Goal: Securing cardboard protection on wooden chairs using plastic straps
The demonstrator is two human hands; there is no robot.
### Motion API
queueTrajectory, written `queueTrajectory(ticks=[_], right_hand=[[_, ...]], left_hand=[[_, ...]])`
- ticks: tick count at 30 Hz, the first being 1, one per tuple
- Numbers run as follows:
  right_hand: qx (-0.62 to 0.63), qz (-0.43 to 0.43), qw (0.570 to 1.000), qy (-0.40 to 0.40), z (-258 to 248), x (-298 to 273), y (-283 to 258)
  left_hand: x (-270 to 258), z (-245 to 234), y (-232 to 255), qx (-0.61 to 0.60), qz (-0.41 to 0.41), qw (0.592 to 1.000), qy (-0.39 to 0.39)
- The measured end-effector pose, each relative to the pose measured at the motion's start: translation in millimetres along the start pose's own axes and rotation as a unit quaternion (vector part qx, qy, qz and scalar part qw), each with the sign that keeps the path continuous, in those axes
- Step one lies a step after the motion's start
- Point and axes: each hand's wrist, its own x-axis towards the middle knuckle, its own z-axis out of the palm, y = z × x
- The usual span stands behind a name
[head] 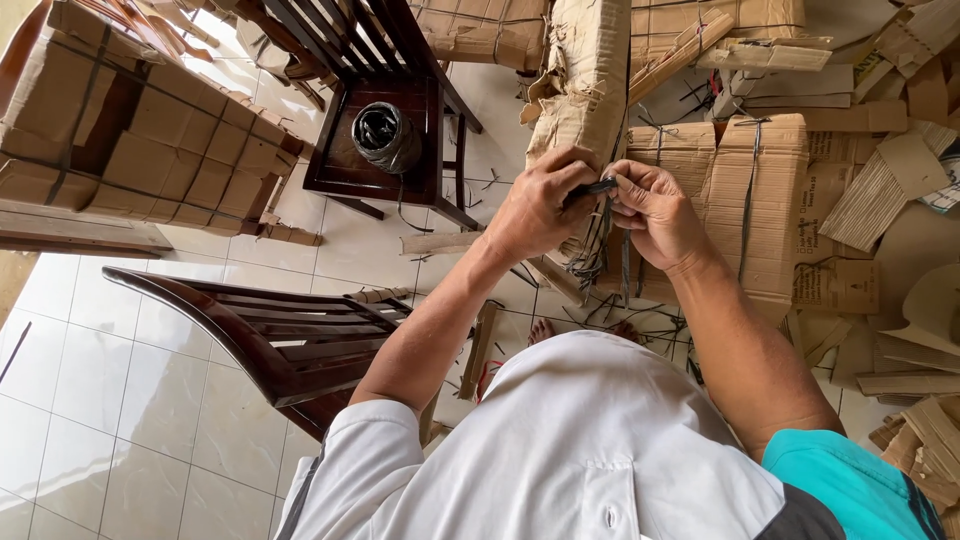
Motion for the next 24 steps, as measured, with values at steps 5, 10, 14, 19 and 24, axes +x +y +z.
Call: queueTrajectory(ticks=[5, 10, 14, 19, 24], right_hand=[[-0.032, -0.003, 0.999, 0.010, -5.4, 0.7, 4.1], [-0.033, 0.008, 0.999, 0.022, -4.0, -1.2, 3.9], [-0.082, -0.006, 0.997, 0.008, -3.0, -4.1, 3.8], [-0.262, -0.070, 0.962, 0.017, 18.2, -17.2, -16.3], [-0.481, -0.159, 0.857, 0.094, -7.1, -40.6, 17.7]], left_hand=[[4.3, -10.7, 23.6, 0.023, 0.030, 0.999, 0.031], [7.5, -9.8, 40.7, 0.017, 0.013, 0.999, 0.033], [6.8, -3.8, 31.2, -0.064, -0.003, 0.997, 0.044], [9.1, -6.2, 35.2, -0.136, -0.081, 0.985, 0.066], [-7.7, -3.3, 26.9, -0.190, -0.116, 0.968, 0.120]])
